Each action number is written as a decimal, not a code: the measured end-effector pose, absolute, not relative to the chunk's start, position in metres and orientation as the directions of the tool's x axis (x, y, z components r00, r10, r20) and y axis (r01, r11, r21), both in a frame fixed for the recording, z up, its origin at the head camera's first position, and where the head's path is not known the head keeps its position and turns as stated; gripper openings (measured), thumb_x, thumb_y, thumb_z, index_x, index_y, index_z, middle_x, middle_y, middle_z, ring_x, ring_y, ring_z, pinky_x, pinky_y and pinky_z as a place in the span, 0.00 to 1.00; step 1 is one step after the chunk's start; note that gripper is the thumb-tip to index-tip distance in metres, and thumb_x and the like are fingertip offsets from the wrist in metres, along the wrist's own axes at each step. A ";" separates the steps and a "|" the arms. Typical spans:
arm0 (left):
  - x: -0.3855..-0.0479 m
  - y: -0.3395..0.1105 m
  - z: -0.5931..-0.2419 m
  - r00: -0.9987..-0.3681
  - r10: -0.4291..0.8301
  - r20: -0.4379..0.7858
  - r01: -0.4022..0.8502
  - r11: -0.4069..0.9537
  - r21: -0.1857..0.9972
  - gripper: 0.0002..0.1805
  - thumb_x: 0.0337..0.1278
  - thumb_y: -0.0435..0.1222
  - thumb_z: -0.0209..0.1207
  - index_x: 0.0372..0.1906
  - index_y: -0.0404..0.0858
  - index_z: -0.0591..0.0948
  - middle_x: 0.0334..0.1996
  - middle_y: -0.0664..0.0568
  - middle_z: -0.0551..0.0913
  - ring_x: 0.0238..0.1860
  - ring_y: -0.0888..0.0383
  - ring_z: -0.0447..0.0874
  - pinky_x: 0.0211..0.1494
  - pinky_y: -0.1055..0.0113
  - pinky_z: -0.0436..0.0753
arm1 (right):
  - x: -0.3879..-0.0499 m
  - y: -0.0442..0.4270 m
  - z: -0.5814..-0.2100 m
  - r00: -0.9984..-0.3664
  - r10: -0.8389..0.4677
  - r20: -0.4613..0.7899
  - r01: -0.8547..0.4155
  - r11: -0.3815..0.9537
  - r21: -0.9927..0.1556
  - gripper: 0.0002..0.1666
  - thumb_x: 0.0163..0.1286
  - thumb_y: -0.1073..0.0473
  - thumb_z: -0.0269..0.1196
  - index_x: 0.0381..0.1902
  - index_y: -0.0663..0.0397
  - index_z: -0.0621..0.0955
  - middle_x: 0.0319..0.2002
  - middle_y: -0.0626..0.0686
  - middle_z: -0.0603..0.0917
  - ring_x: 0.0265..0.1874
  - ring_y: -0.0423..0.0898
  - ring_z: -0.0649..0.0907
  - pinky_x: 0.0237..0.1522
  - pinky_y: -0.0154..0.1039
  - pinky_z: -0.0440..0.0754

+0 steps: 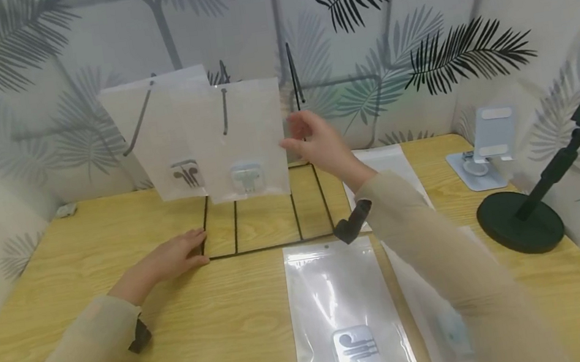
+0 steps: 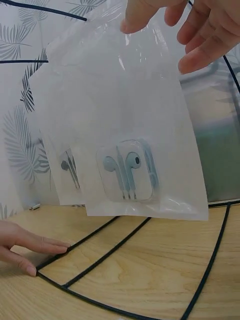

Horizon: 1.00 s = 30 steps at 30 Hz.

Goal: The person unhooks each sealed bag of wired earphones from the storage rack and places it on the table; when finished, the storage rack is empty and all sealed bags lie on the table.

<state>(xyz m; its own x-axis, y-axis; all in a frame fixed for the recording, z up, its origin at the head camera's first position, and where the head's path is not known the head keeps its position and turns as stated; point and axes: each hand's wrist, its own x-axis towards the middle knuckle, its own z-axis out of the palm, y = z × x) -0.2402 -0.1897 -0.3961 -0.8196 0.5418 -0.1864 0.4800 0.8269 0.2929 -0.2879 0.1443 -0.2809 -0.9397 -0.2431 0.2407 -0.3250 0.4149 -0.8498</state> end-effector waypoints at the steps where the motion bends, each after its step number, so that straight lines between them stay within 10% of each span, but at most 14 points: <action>1: -0.240 -0.189 -0.396 -0.819 0.543 -0.184 0.482 0.826 0.292 0.35 0.64 0.42 0.53 0.66 0.23 0.58 0.65 0.30 0.56 0.65 0.37 0.52 0.66 0.48 0.55 | -0.290 0.141 -0.279 -0.941 -0.221 0.258 -0.328 0.395 -0.858 0.31 0.64 0.55 0.62 0.62 0.58 0.67 0.52 0.56 0.72 0.50 0.48 0.74 0.33 0.39 0.82; 20: -0.231 -0.186 -0.395 -0.827 0.532 -0.184 0.471 0.833 0.292 0.35 0.64 0.42 0.53 0.66 0.23 0.58 0.65 0.30 0.56 0.65 0.37 0.52 0.66 0.48 0.56 | -0.315 0.116 -0.272 -0.966 -0.180 0.186 -0.226 0.235 -0.945 0.18 0.67 0.63 0.58 0.54 0.63 0.76 0.49 0.62 0.79 0.44 0.51 0.81 0.36 0.40 0.83; 30: -0.231 -0.186 -0.395 -0.830 0.526 -0.186 0.464 0.835 0.294 0.35 0.64 0.42 0.53 0.66 0.23 0.58 0.65 0.30 0.56 0.66 0.37 0.52 0.66 0.48 0.56 | -0.315 0.116 -0.274 -0.967 -0.149 0.206 -0.236 0.220 -0.947 0.12 0.67 0.62 0.58 0.43 0.66 0.79 0.38 0.58 0.83 0.24 0.43 0.81 0.32 0.36 0.83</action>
<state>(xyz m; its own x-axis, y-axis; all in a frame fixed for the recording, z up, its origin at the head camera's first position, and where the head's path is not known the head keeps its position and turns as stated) -0.2314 -0.1860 -0.3945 -0.8296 0.5264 -0.1861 0.4641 0.8355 0.2942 -0.3149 0.1155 -0.2736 -0.9670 -0.1493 0.2062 -0.2358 0.2200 -0.9466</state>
